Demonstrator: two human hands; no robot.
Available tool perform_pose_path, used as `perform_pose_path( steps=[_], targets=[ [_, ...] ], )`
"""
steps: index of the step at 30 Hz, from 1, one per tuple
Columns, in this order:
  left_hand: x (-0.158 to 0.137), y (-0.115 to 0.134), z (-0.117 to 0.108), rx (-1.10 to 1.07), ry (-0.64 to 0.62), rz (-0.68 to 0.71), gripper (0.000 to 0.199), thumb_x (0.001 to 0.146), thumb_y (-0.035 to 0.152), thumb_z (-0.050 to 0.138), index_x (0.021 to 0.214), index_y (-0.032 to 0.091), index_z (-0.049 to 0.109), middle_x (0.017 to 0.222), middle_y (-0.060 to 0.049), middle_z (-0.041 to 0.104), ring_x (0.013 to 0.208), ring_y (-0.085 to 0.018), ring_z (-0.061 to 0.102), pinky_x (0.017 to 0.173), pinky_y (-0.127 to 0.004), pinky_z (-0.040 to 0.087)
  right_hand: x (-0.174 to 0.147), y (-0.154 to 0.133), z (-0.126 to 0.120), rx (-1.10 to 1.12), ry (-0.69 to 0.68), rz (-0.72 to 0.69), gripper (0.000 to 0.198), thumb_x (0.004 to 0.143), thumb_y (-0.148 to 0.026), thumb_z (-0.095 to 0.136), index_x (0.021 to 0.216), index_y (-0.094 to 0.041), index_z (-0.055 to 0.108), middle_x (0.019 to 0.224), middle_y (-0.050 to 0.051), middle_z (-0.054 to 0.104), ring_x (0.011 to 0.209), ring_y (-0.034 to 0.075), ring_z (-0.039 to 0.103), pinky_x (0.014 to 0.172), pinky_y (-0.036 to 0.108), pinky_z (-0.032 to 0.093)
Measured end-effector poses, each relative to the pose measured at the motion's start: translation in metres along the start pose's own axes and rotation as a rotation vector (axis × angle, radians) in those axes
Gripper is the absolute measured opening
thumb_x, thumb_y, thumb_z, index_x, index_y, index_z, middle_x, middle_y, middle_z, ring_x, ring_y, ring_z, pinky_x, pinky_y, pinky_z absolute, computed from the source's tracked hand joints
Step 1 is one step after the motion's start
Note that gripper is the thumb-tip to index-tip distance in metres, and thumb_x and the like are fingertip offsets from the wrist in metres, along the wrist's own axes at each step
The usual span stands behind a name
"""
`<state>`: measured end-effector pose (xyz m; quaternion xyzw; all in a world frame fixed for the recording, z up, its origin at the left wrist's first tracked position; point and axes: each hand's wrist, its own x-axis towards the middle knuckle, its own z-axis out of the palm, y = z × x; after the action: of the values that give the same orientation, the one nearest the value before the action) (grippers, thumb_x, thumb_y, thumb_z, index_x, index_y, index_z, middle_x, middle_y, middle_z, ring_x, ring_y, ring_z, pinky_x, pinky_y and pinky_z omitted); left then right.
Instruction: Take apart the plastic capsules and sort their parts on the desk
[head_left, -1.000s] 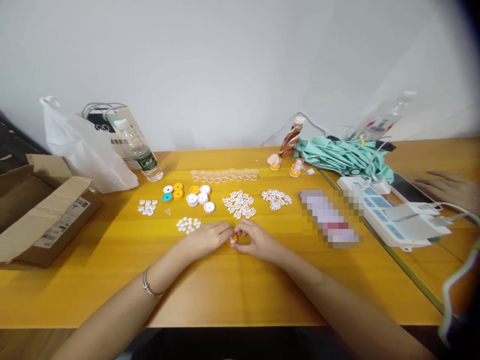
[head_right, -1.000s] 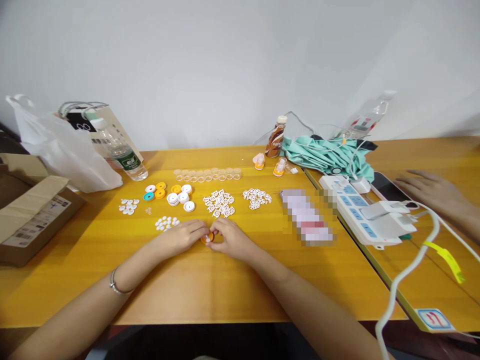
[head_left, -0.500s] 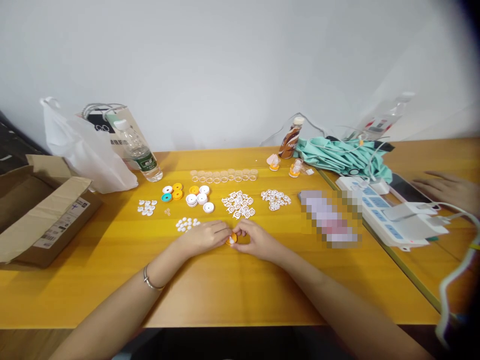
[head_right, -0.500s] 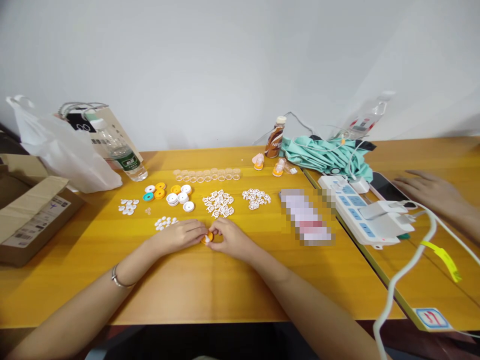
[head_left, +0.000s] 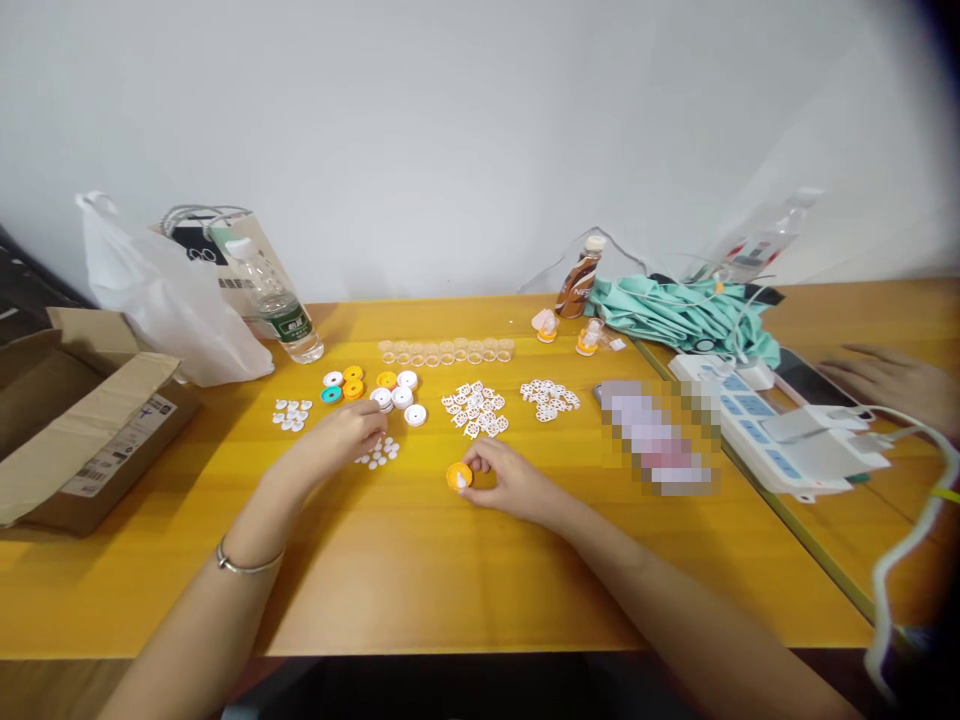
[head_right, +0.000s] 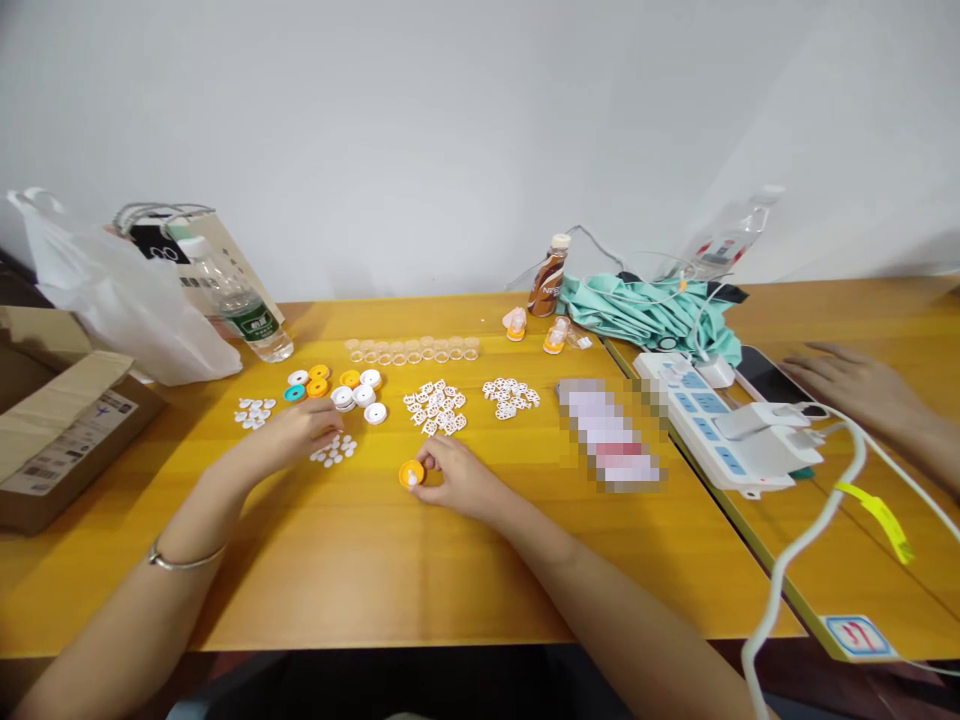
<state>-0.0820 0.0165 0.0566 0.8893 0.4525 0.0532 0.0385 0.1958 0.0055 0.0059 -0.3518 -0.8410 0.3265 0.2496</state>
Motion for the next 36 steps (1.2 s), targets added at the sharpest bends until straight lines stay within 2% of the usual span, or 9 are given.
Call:
perform_pose_path(
  steps=[4, 9, 13, 17, 21, 26, 30, 36],
  targets=[
    [-0.002, -0.009, 0.001, -0.111, -0.093, -0.085, 0.014, 0.079, 0.013, 0.046, 0.073, 0.014, 0.058, 0.076, -0.005, 0.056, 0.066, -0.014, 0.051, 0.060, -0.024, 0.039, 0.000, -0.001, 0.000, -0.006, -0.005, -0.002, 0.018, 0.068, -0.021, 0.065, 0.078, -0.019, 0.051, 0.079, 0.001, 0.054, 0.074, 0.014, 0.050, 0.066, 0.026, 0.041],
    [-0.002, 0.000, 0.000, -0.189, -0.158, -0.082, 0.012, 0.078, 0.017, 0.047, 0.079, 0.015, 0.058, 0.080, -0.005, 0.058, 0.070, -0.014, 0.053, 0.063, -0.025, 0.041, 0.000, 0.000, -0.001, 0.004, -0.012, 0.001, 0.017, 0.068, -0.021, 0.064, 0.077, -0.019, 0.050, 0.078, 0.001, 0.054, 0.074, 0.014, 0.050, 0.066, 0.026, 0.040],
    [-0.005, 0.005, -0.007, -0.228, -0.158, -0.088, 0.013, 0.078, 0.023, 0.051, 0.085, 0.016, 0.059, 0.085, -0.004, 0.060, 0.072, -0.014, 0.055, 0.064, -0.025, 0.042, 0.000, -0.001, -0.001, -0.001, -0.013, 0.002, 0.018, 0.068, -0.022, 0.065, 0.078, -0.019, 0.050, 0.078, 0.001, 0.054, 0.073, 0.014, 0.050, 0.065, 0.025, 0.040],
    [-0.002, 0.018, -0.006, -0.221, -0.042, 0.019, 0.015, 0.083, 0.026, 0.049, 0.088, 0.017, 0.060, 0.087, -0.004, 0.059, 0.076, -0.014, 0.054, 0.068, -0.026, 0.043, 0.000, 0.000, -0.001, 0.001, -0.010, -0.005, 0.018, 0.068, -0.022, 0.065, 0.078, -0.019, 0.050, 0.078, 0.000, 0.053, 0.073, 0.013, 0.050, 0.065, 0.025, 0.040],
    [0.009, 0.047, 0.015, -0.256, 0.110, 0.201, 0.019, 0.089, 0.027, 0.045, 0.098, 0.018, 0.060, 0.092, -0.006, 0.059, 0.085, -0.015, 0.054, 0.077, -0.028, 0.043, 0.001, 0.001, 0.000, 0.015, -0.004, -0.016, 0.017, 0.068, -0.021, 0.064, 0.078, -0.019, 0.051, 0.077, 0.000, 0.053, 0.073, 0.013, 0.050, 0.066, 0.025, 0.040],
    [0.022, 0.074, 0.040, -0.355, 0.104, 0.341, 0.020, 0.090, 0.023, 0.043, 0.096, 0.018, 0.061, 0.097, -0.007, 0.059, 0.091, -0.015, 0.054, 0.082, -0.028, 0.043, 0.002, 0.001, 0.000, 0.019, -0.007, -0.033, 0.018, 0.067, -0.020, 0.065, 0.078, -0.019, 0.052, 0.076, -0.001, 0.052, 0.072, 0.013, 0.049, 0.068, 0.026, 0.040],
    [0.023, 0.074, 0.040, -0.355, 0.092, 0.353, 0.021, 0.091, 0.021, 0.041, 0.093, 0.017, 0.061, 0.095, -0.007, 0.059, 0.090, -0.014, 0.055, 0.079, -0.026, 0.044, 0.002, 0.001, -0.001, 0.020, -0.019, -0.037, 0.018, 0.067, -0.020, 0.066, 0.079, -0.019, 0.053, 0.076, -0.001, 0.052, 0.073, 0.014, 0.049, 0.068, 0.026, 0.041],
    [0.020, 0.075, 0.038, -0.226, 0.087, 0.350, 0.019, 0.091, 0.019, 0.041, 0.092, 0.017, 0.059, 0.094, -0.007, 0.060, 0.088, -0.015, 0.055, 0.078, -0.029, 0.044, 0.002, -0.001, -0.002, -0.005, -0.028, -0.062, 0.020, 0.066, -0.021, 0.067, 0.078, -0.019, 0.051, 0.076, -0.001, 0.051, 0.074, 0.014, 0.048, 0.068, 0.026, 0.040]
  ],
)
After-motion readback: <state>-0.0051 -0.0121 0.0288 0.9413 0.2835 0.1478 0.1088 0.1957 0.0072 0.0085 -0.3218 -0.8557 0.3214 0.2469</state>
